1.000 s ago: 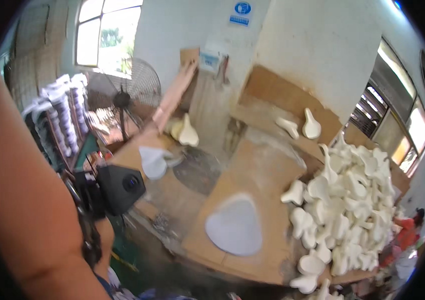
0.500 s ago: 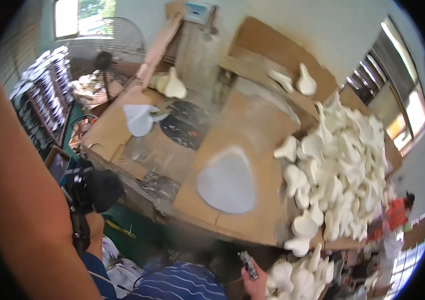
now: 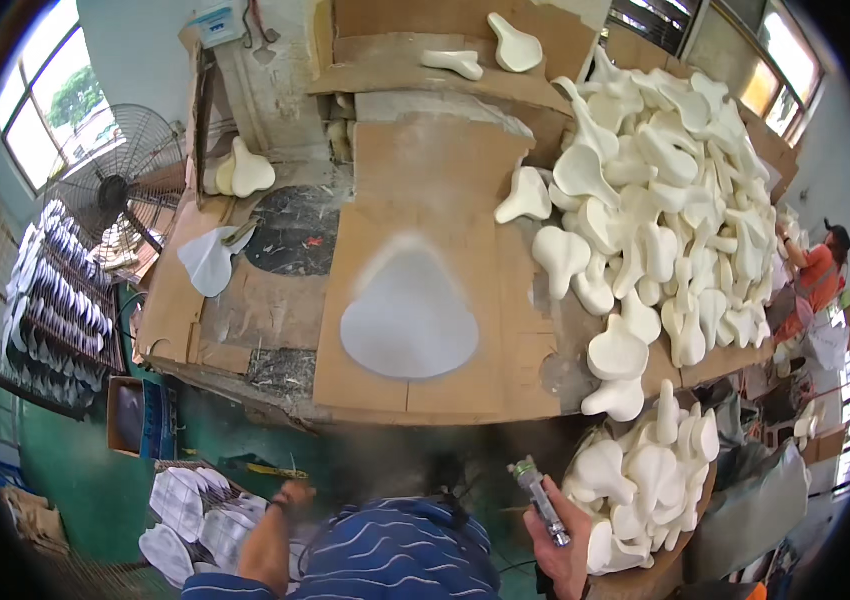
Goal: The person repeatedly picks up white plastic shoe lasts from a pile, sprays them with a handheld spray gun, and places them onto a drying rack. The process is continuous and repetitive throughout the clip.
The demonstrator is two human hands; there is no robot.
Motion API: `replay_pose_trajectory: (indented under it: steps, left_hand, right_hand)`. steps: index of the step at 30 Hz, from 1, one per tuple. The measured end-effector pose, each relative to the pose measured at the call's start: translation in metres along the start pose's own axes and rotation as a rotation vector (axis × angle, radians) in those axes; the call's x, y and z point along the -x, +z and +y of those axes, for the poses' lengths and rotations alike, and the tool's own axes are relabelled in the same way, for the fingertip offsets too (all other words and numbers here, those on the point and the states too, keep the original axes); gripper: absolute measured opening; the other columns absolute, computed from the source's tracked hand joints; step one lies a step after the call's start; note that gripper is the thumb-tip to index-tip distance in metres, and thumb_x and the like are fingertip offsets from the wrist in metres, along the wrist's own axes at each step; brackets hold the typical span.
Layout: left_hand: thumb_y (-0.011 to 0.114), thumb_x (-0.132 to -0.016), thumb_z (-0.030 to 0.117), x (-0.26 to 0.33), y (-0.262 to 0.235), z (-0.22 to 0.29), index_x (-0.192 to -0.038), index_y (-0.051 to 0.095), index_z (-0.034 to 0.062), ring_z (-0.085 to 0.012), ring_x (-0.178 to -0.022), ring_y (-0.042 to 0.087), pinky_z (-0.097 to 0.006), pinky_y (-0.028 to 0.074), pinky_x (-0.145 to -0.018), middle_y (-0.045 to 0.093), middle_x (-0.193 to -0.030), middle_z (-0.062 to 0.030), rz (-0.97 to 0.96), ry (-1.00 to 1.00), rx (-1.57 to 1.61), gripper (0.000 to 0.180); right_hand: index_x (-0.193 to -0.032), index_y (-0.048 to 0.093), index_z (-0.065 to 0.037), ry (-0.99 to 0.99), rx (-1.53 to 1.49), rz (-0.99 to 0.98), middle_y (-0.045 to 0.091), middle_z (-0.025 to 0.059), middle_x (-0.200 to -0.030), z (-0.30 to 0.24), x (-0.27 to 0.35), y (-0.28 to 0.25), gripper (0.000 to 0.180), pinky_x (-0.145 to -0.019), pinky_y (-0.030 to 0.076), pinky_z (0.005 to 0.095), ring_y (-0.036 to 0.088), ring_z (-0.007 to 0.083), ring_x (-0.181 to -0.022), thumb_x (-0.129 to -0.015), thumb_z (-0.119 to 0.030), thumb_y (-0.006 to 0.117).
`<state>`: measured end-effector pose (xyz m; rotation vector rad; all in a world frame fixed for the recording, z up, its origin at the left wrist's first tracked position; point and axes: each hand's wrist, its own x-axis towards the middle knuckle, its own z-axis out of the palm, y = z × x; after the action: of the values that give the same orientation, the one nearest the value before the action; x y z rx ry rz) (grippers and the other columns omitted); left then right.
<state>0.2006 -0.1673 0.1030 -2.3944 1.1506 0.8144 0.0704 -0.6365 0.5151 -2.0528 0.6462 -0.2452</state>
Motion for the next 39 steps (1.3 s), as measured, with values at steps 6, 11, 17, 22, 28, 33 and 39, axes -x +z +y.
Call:
replay_pose_trajectory:
  steps: [6,11,17,22,28,33,39]
  left_hand:
    - [0.05,-0.095,0.027,0.024,0.066,0.06,-0.087,0.064,0.0113,-0.0228,-0.074,0.063,-0.04,0.05,-0.061,0.064,-0.081,-0.0061,-0.22,-0.335,1.013,0.022]
    - [0.06,-0.088,0.022,0.009,0.026,0.019,-0.086,0.066,0.0068,-0.0167,-0.066,0.062,-0.036,0.05,-0.057,0.065,-0.074,-0.0034,0.434,-0.472,0.873,0.017]
    - [0.064,-0.091,0.005,0.12,-0.431,-0.035,-0.138,0.046,-0.0043,-0.0245,-0.12,0.057,-0.037,0.047,-0.098,0.058,-0.129,-0.0148,1.502,0.15,1.6,0.052]
    - [0.072,-0.085,0.02,0.23,-0.54,-0.043,-0.143,0.038,-0.0053,-0.0329,-0.129,0.05,-0.045,0.046,-0.1,0.049,-0.139,-0.0208,1.905,0.445,0.669,0.072]
    - [0.073,-0.083,0.027,0.226,-0.571,-0.047,-0.144,0.036,-0.0052,-0.0345,-0.13,0.048,-0.045,0.047,-0.1,0.047,-0.14,-0.0223,1.885,0.458,0.5,0.078]
    - [0.073,-0.082,0.033,0.229,-0.576,-0.048,-0.145,0.034,-0.0051,-0.0358,-0.131,0.047,-0.046,0.047,-0.1,0.045,-0.142,-0.0235,1.873,0.481,0.45,0.083]
    - [0.074,-0.08,0.04,0.229,-0.581,-0.046,-0.146,0.033,-0.0049,-0.0374,-0.132,0.045,-0.047,0.048,-0.1,0.042,-0.144,-0.0249,1.854,0.481,0.418,0.09]
  right_hand:
    - [-0.126,0.062,0.003,-0.107,-0.06,0.013,0.067,0.0075,-0.084,-0.01,-0.033,-0.005,0.046,-0.066,0.048,0.0247,0.059,0.0112,-0.069,-0.08,0.001,0.069]
    - [-0.128,0.061,0.002,-0.171,-0.053,-0.182,0.068,0.009,-0.086,-0.027,-0.054,0.006,0.049,-0.071,0.049,0.0247,0.061,0.0125,-0.075,-0.08,0.002,0.069]
    - [-0.129,0.057,0.006,-0.144,-0.032,-0.24,0.069,0.0136,-0.09,-0.005,-0.053,0.024,0.048,-0.075,0.05,0.0282,0.064,0.0167,-0.077,-0.083,0.001,0.068]
    - [-0.131,0.056,0.005,-0.151,-0.07,-0.35,0.068,0.0083,-0.089,-0.018,-0.054,0.044,0.05,-0.072,0.049,0.025,0.061,0.0121,-0.077,-0.083,-0.001,0.067]
    - [-0.133,0.057,0.004,-0.081,-0.075,-0.238,0.064,0.0011,-0.084,-0.013,-0.035,0.04,0.05,-0.065,0.045,0.0203,0.054,0.0064,-0.071,-0.084,-0.004,0.065]
    - [-0.131,0.058,0.003,-0.031,-0.01,-0.201,0.069,0.0094,-0.088,-0.011,-0.028,0.037,0.05,-0.071,0.049,0.0248,0.061,0.0114,-0.075,-0.083,-0.002,0.069]
    - [-0.13,0.059,0.003,-0.006,-0.016,-0.169,0.069,0.0102,-0.086,-0.009,-0.024,0.039,0.048,-0.068,0.049,0.0257,0.06,0.0119,-0.072,-0.084,-0.004,0.069]
